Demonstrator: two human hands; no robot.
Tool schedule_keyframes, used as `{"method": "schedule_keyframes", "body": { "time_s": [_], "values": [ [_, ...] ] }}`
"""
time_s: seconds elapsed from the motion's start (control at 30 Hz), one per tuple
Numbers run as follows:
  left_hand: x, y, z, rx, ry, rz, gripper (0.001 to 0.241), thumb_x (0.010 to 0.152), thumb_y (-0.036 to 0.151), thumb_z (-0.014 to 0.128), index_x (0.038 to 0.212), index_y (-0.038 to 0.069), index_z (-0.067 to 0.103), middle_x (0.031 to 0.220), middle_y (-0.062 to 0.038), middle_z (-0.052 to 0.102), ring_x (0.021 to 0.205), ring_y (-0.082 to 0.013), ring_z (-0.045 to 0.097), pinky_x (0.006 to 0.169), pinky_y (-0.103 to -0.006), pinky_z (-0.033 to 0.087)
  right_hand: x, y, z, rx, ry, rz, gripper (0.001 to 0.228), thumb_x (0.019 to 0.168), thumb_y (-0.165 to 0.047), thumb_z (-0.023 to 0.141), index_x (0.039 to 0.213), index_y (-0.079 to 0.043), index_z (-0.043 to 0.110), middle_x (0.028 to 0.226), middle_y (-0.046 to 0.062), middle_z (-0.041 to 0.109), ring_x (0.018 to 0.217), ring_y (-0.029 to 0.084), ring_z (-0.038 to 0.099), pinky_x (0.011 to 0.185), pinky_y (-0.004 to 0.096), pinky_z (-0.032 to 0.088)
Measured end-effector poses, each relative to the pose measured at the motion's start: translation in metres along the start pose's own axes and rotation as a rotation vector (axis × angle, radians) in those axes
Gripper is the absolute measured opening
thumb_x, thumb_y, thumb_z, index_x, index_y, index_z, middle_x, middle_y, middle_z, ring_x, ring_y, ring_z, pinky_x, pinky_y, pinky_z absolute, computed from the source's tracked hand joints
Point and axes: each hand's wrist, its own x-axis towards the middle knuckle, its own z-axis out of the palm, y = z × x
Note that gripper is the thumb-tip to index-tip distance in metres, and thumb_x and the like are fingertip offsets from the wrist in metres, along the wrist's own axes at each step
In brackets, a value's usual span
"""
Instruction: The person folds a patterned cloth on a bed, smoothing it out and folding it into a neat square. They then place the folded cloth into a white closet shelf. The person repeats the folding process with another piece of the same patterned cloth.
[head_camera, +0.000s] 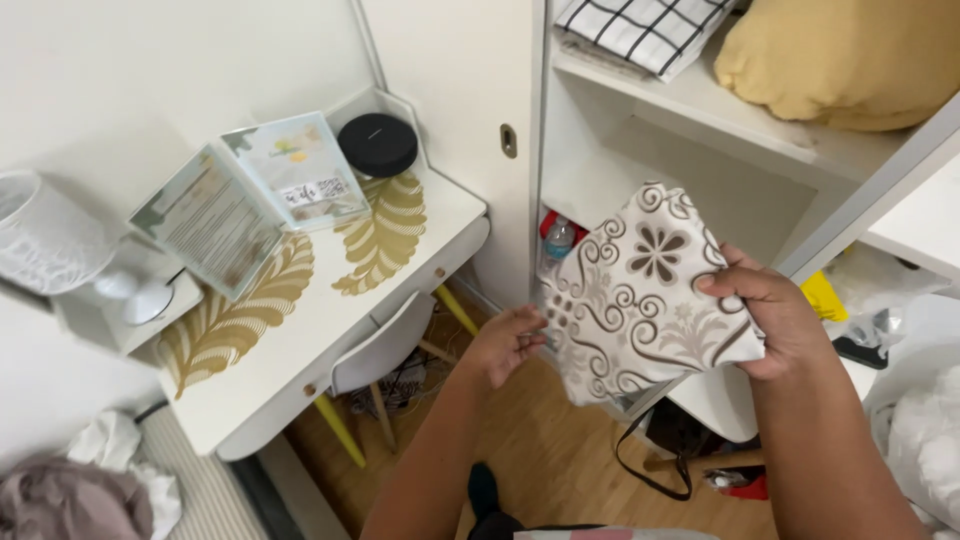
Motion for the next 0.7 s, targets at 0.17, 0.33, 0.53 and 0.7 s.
{"method": "schedule_keyframes", "body": {
  "time_s": [0.17, 0.33, 0.53, 0.7],
  "values": [
    [0.021, 0.048, 0.041, 0.390, -0.010, 0.006, 0.091, 0.087, 0.032, 0.077, 0.162, 0.011, 0.030, 0.145, -0.016, 0.051, 0.125, -0.0282, 0.045, 0.109, -0.0448, 0.041, 0.030, -0.008, 0.003, -0.091, -0.015, -0.020, 0.072, 0.072, 0.006, 0.062, 0.143, -0.003, 0.057, 0.124, 0.010, 0.070, 0.104, 0.023, 0.069, 0.090, 0.039, 0.055],
    [0.035, 0.125, 0.081, 0.709, -0.354, 0.124, 0.121, 0.071, 0.036, 0.082, 0.165, 0.018, 0.008, 0.171, -0.012, 0.013, 0.155, -0.0318, 0.010, 0.118, -0.0499, 0.017, 0.054, -0.022, 0.023, -0.107, 0.043, 0.035, 0.067, 0.072, 0.005, 0.062, 0.139, 0.001, 0.057, 0.119, 0.014, 0.072, 0.100, 0.024, 0.071, 0.086, 0.039, 0.057],
    [0.066, 0.203, 0.082, 0.626, -0.798, 0.364, 0.120, 0.074, 0.037, 0.087, 0.165, 0.003, 0.015, 0.161, -0.020, 0.040, 0.148, -0.0324, 0.038, 0.119, -0.0444, 0.035, 0.087, -0.045, 0.037, -0.120, -0.075, 0.051, 0.070, 0.069, 0.007, 0.064, 0.138, 0.002, 0.058, 0.116, 0.016, 0.072, 0.096, 0.025, 0.072, 0.083, 0.038, 0.057],
    [0.083, 0.233, 0.073, 0.652, -0.773, 0.188, 0.090, 0.077, 0.034, 0.087, 0.150, 0.001, 0.047, 0.135, -0.010, 0.066, 0.126, -0.0208, 0.062, 0.108, -0.0343, 0.048, 0.116, -0.056, 0.048, -0.139, -0.094, -0.018, 0.069, 0.065, 0.006, 0.061, 0.134, 0.000, 0.060, 0.119, 0.014, 0.071, 0.097, 0.026, 0.071, 0.082, 0.038, 0.058]
  ]
}}
